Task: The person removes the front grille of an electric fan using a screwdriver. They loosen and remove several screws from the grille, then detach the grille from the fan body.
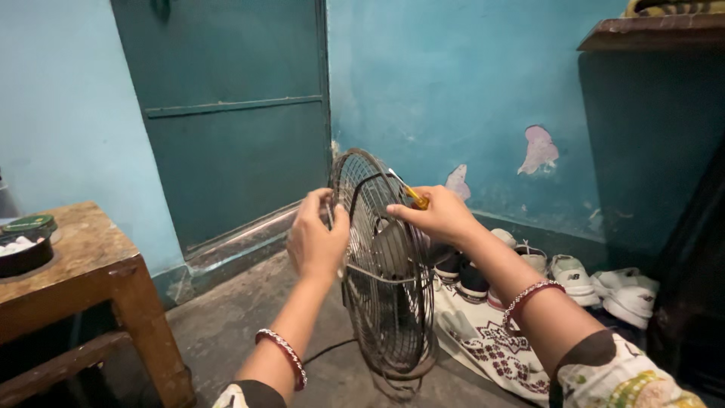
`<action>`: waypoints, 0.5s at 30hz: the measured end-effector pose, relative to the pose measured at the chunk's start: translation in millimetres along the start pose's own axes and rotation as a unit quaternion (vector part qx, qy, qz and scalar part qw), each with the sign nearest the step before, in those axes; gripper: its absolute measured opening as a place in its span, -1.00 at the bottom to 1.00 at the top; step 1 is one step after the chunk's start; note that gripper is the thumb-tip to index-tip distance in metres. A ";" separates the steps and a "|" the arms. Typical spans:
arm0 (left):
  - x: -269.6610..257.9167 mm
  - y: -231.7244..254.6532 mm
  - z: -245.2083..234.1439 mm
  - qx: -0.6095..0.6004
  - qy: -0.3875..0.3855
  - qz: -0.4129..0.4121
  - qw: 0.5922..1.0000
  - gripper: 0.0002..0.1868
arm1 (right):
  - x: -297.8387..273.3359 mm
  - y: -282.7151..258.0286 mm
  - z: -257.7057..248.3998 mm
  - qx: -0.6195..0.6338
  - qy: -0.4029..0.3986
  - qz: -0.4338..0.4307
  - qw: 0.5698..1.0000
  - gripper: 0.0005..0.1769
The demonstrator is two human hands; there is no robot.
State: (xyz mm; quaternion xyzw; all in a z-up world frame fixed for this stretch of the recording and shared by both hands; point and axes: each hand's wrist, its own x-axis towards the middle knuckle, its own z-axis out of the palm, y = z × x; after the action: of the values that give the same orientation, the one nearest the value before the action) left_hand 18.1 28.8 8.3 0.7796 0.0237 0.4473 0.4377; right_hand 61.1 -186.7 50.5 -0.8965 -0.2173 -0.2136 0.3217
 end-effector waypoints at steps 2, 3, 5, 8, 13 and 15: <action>10.5 -5.9 0.8 0.002 -0.007 0.008 1.000 -0.51 | 2.8 6.1 -3.0 -0.009 -0.011 -0.013 1.000 -0.35; 15.8 -8.6 1.2 -0.001 -0.009 0.020 1.000 -0.45 | 3.7 9.9 -3.7 -0.013 -0.016 -0.019 1.000 -0.35; 27.1 -10.1 3.6 -0.009 -0.013 0.044 0.999 -0.32 | 4.4 19.0 -5.5 -0.001 -0.026 -0.008 1.000 -0.33; 41.8 -8.3 5.5 0.009 -0.051 0.079 0.996 -0.18 | 4.7 38.1 -21.5 0.061 -0.072 -0.017 0.995 -0.26; 66.0 -1.0 20.0 0.088 -0.159 0.092 0.979 0.14 | -18.3 72.0 -67.9 0.162 -0.151 0.085 0.971 -0.14; 74.7 -6.0 25.5 0.104 -0.213 0.072 0.969 0.32 | -35.1 79.5 -85.7 0.142 -0.149 0.168 0.964 -0.13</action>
State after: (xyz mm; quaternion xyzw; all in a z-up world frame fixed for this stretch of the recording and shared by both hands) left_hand 83.3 47.6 49.1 0.8978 -0.0796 0.2962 0.3159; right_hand 53.6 -308.5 53.9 -0.8868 -0.1375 0.0125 0.4411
